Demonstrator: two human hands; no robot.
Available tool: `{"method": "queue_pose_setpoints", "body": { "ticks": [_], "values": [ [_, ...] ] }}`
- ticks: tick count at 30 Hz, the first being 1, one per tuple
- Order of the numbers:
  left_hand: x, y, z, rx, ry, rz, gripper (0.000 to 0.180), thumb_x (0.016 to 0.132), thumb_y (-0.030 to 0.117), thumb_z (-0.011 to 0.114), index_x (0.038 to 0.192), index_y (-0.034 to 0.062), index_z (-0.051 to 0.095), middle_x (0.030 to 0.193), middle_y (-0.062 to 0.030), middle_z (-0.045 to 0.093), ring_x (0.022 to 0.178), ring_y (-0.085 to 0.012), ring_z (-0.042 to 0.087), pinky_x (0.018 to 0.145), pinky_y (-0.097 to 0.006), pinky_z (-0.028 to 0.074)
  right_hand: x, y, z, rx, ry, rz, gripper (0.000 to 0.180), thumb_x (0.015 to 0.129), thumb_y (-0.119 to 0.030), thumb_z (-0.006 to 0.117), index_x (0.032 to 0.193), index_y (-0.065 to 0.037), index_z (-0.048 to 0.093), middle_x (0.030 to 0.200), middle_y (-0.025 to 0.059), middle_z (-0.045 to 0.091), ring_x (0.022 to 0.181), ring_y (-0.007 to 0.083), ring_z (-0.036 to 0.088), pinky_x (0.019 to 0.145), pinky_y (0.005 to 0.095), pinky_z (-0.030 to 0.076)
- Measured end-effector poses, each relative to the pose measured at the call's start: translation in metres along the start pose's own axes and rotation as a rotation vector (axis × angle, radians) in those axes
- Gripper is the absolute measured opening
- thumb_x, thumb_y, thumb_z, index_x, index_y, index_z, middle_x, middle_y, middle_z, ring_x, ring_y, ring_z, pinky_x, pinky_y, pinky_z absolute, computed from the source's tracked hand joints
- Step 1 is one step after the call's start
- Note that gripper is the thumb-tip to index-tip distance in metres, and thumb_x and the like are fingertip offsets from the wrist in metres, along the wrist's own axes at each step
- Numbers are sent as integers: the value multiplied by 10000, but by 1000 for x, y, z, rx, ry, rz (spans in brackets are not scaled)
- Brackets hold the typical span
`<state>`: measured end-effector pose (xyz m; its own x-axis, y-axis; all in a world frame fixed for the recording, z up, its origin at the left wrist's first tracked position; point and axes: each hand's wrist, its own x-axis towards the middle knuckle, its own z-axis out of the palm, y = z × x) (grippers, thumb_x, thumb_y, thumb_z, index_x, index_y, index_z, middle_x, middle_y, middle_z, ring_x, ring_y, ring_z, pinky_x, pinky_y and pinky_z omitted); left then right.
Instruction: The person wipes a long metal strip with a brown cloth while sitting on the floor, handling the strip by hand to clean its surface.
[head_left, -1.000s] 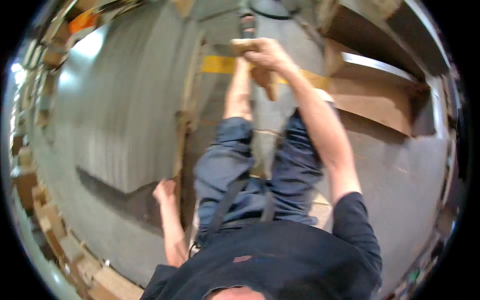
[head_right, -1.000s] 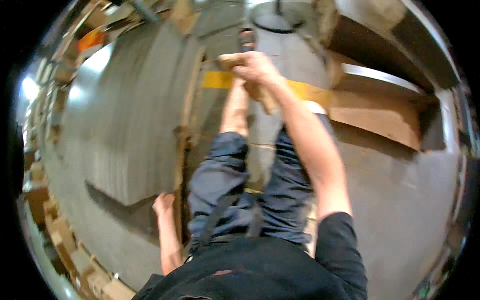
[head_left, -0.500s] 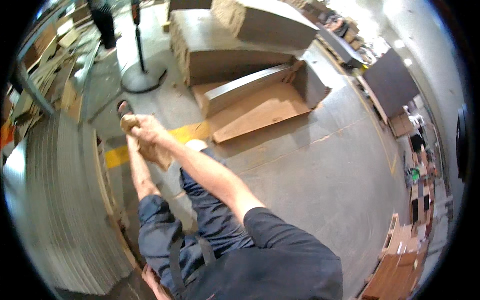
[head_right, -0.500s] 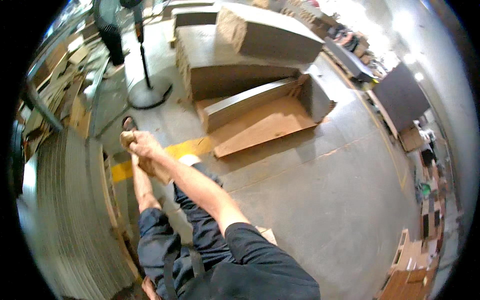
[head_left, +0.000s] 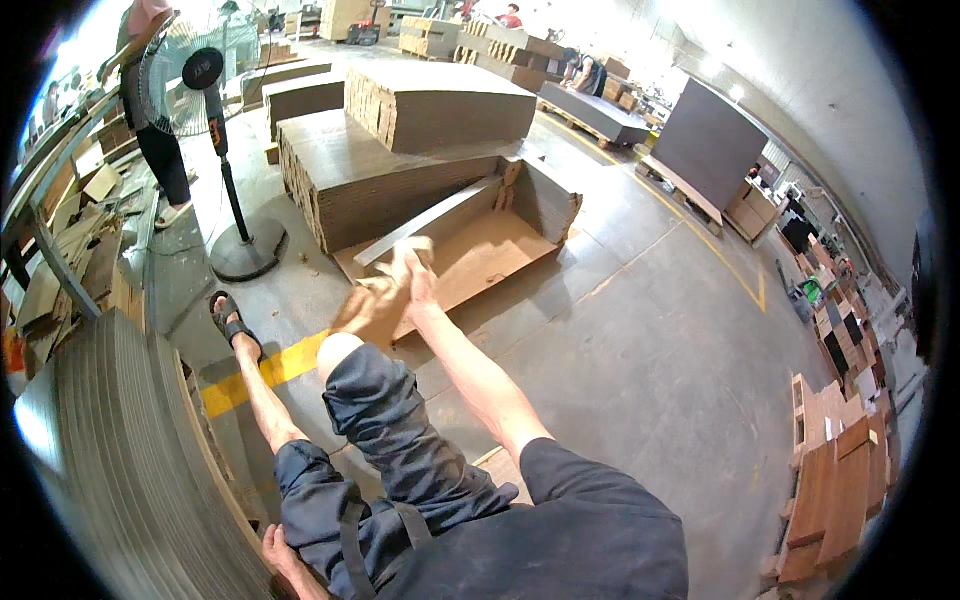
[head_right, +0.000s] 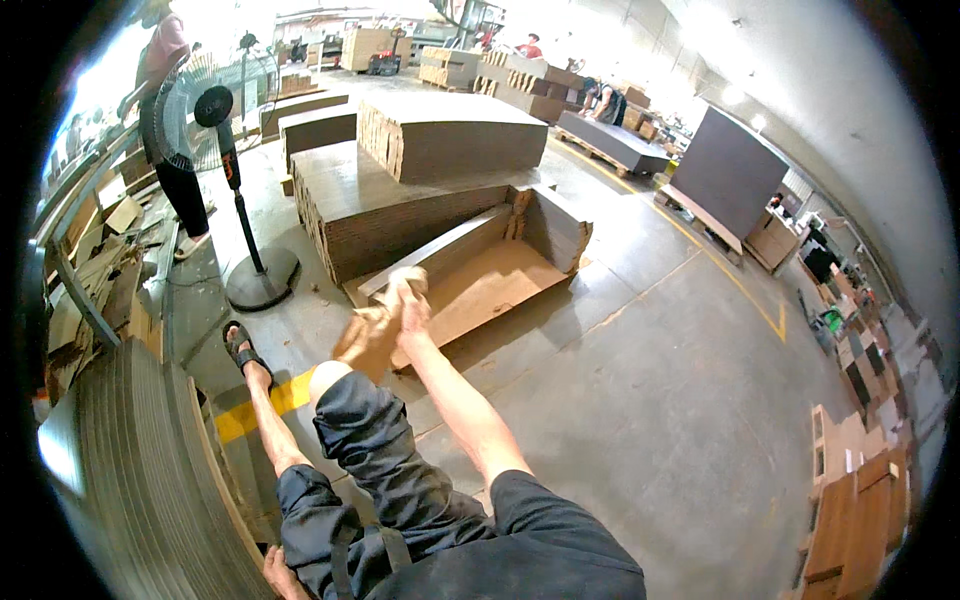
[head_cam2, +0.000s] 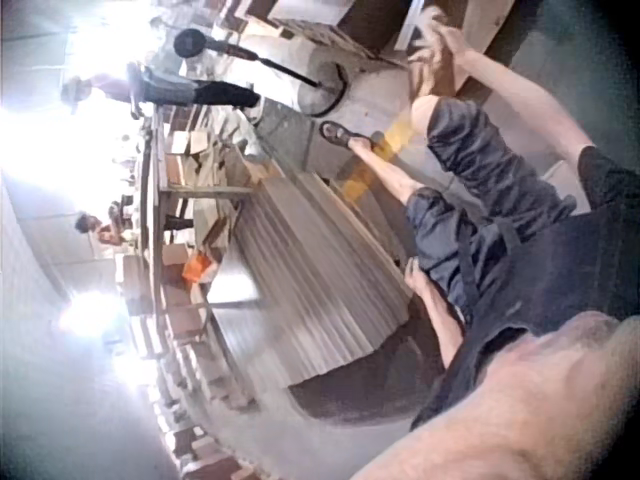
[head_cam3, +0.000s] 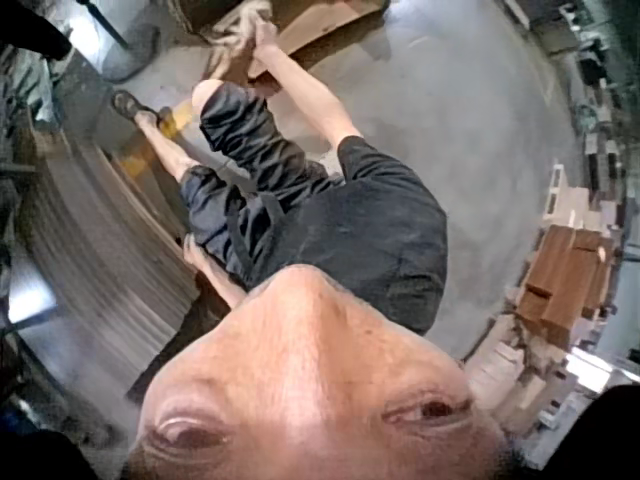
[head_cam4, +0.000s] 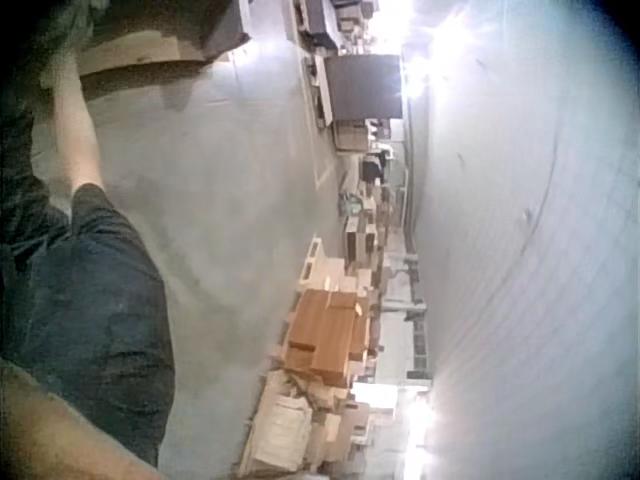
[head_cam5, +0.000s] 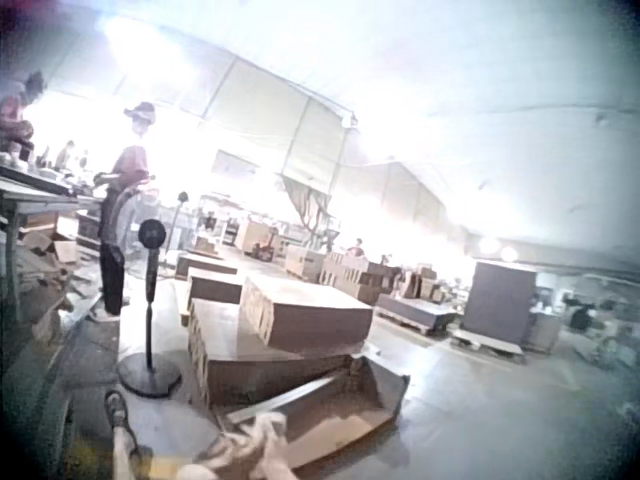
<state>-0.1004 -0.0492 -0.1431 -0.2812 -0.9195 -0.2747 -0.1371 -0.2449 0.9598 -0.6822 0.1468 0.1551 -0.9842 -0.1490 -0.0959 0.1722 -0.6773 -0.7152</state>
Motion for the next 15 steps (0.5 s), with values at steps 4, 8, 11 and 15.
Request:
{"method": "queue_pose_setpoints", "body": {
  "ticks": [4,8,11,15],
  "values": [
    [-43,128,61,-267,176,-147,370,957,54,552,1306,-49,486,1005,-140,629,741,-154,587,524,-274,440,-23,-16,-112,-295,115,2,593,809,-219,768,1324,-75,510,1236,77,556,1123,220,556,939,408,488],
    [-36,193,74,-360,207,99,336,983,59,526,1306,-33,507,1018,-101,636,789,-146,601,616,-286,502,-50,-1,-190,-499,344,133,455,805,-252,737,1185,-47,596,1084,73,627,943,204,618,794,391,541],
    [-40,249,83,-398,203,208,309,994,50,505,1295,-18,528,1022,-87,639,821,-147,607,671,-292,529,-74,23,-211,-666,363,222,130,743,-131,690,852,-78,643,826,54,654,767,193,640,648,386,525],
    [-47,298,132,-487,-15,227,242,991,50,512,1216,-1,587,997,-69,648,834,-143,622,697,-287,550,-62,22,-230,-1065,267,120,171,731,-106,651,893,-58,675,804,64,676,739,175,652,673,348,528]
  ]
}}
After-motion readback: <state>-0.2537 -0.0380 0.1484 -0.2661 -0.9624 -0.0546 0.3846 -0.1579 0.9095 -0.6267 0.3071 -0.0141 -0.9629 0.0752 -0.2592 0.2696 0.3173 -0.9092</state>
